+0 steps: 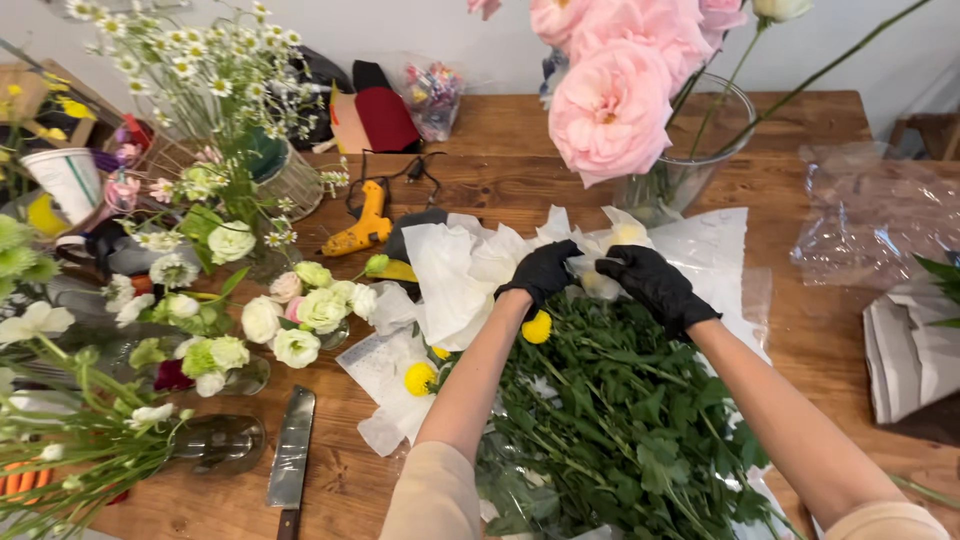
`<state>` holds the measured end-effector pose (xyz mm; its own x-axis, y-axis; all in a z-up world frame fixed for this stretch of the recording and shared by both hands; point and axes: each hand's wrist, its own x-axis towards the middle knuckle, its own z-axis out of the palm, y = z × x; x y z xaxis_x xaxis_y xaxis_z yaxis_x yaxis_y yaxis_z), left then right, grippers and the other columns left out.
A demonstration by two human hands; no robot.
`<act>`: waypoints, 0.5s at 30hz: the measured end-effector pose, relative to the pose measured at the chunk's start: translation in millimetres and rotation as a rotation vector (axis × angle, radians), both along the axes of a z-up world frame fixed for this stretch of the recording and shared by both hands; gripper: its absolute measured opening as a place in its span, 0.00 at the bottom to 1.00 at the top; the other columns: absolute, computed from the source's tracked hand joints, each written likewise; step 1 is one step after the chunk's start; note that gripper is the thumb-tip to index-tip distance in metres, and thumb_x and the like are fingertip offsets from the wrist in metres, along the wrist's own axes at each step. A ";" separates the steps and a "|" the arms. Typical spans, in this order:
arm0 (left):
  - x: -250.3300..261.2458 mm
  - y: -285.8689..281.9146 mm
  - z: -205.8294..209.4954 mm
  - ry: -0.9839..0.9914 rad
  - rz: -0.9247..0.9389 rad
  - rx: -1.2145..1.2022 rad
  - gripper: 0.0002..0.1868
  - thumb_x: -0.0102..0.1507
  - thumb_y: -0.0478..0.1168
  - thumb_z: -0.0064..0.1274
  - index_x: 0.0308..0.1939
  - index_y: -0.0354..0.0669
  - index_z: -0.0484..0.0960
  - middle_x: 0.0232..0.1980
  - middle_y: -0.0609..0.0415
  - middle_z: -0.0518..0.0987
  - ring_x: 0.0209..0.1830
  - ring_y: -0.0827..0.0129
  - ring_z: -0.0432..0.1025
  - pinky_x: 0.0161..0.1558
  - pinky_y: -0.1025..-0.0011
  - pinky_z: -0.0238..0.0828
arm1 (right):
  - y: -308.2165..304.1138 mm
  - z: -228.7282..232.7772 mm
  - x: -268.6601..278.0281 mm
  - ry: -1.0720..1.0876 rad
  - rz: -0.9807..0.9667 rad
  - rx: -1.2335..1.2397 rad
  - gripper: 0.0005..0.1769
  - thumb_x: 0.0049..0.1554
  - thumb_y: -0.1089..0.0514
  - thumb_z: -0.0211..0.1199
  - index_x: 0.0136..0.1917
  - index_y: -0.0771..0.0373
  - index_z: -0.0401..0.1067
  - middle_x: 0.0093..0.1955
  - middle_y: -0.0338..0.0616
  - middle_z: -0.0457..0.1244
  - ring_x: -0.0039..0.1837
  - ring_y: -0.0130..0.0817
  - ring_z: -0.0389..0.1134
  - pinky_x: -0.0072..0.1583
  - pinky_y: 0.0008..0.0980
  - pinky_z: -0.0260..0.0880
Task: The person trims the stems of a bunch of yellow flowers using orange-handled shears, then unwraps the flowers from white tissue paper and arranges them on a wooden table alongside other floral materials.
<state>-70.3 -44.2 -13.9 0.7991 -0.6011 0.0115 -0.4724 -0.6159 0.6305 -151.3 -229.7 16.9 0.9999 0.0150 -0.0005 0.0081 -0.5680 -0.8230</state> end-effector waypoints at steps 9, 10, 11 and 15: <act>-4.1 -16.3 0.8 -0.081 0.151 -0.029 0.32 0.54 0.45 0.57 0.64 0.54 0.73 0.61 0.49 0.78 0.67 0.53 0.68 0.67 0.57 0.65 | 11.3 -19.6 15.4 0.180 -0.423 0.424 0.16 0.56 0.44 0.67 0.45 0.58 0.72 0.21 0.48 0.61 0.24 0.36 0.61 0.30 0.27 0.58; -5.8 -17.1 2.6 -0.101 0.184 -0.032 0.26 0.53 0.43 0.59 0.56 0.55 0.76 0.54 0.52 0.80 0.61 0.55 0.72 0.62 0.59 0.69 | 12.9 -21.4 16.4 0.257 -0.542 0.587 0.24 0.53 0.48 0.71 0.56 0.62 0.68 0.23 0.51 0.60 0.25 0.38 0.63 0.29 0.27 0.59; -7.6 -17.5 4.4 -0.121 0.218 -0.036 0.20 0.52 0.42 0.60 0.49 0.56 0.79 0.47 0.55 0.82 0.55 0.57 0.75 0.57 0.62 0.73 | 15.0 -23.2 17.5 0.335 -0.659 0.751 0.37 0.50 0.53 0.74 0.67 0.67 0.64 0.25 0.53 0.60 0.25 0.41 0.65 0.29 0.27 0.60; -12.6 -12.4 11.9 -0.060 0.289 -0.160 0.15 0.53 0.44 0.60 0.44 0.57 0.80 0.42 0.56 0.84 0.51 0.59 0.77 0.52 0.64 0.76 | 8.7 -30.2 25.5 0.370 -0.721 0.838 0.32 0.51 0.51 0.72 0.65 0.59 0.63 0.24 0.58 0.60 0.23 0.44 0.62 0.27 0.31 0.59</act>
<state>-82.9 -56.6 -2.0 0.9312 -0.3367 0.1399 -0.3322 -0.6254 0.7060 -125.8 -221.0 -13.3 0.7176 -0.4232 -0.5531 -0.4136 0.3800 -0.8274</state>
